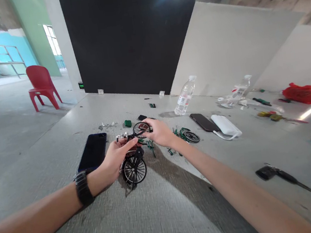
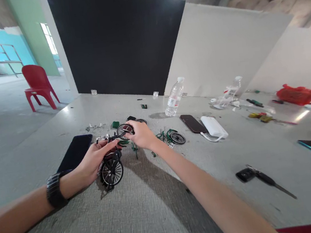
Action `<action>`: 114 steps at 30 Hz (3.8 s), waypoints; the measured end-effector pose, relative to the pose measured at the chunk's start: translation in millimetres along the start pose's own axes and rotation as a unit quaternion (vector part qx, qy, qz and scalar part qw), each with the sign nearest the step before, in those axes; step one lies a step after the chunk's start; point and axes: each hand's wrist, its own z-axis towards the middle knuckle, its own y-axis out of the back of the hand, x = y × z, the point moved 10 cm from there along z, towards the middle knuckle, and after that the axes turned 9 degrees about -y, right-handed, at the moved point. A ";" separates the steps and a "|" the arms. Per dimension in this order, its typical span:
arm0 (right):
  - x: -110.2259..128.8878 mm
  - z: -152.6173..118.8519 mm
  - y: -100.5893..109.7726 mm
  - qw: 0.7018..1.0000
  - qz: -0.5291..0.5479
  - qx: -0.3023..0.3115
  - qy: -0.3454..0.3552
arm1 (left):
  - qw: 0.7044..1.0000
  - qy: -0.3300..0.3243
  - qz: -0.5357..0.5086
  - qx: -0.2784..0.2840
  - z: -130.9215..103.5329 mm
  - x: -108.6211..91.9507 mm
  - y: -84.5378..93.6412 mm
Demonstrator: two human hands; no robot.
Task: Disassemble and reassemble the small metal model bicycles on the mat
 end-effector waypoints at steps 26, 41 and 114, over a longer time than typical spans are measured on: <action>10.8 -45.8 11.8 0.963 0.267 -0.035 -0.028 | 0.999 -0.015 0.003 0.052 1.6 -14.4 -5.0; 28.2 -53.7 17.9 0.956 0.291 -0.045 -0.001 | 0.956 -0.209 0.200 0.040 -1.5 -77.6 -1.1; 25.0 -51.5 14.6 0.961 0.272 -0.054 0.009 | 0.977 -0.030 0.137 0.163 -0.8 -40.0 -10.5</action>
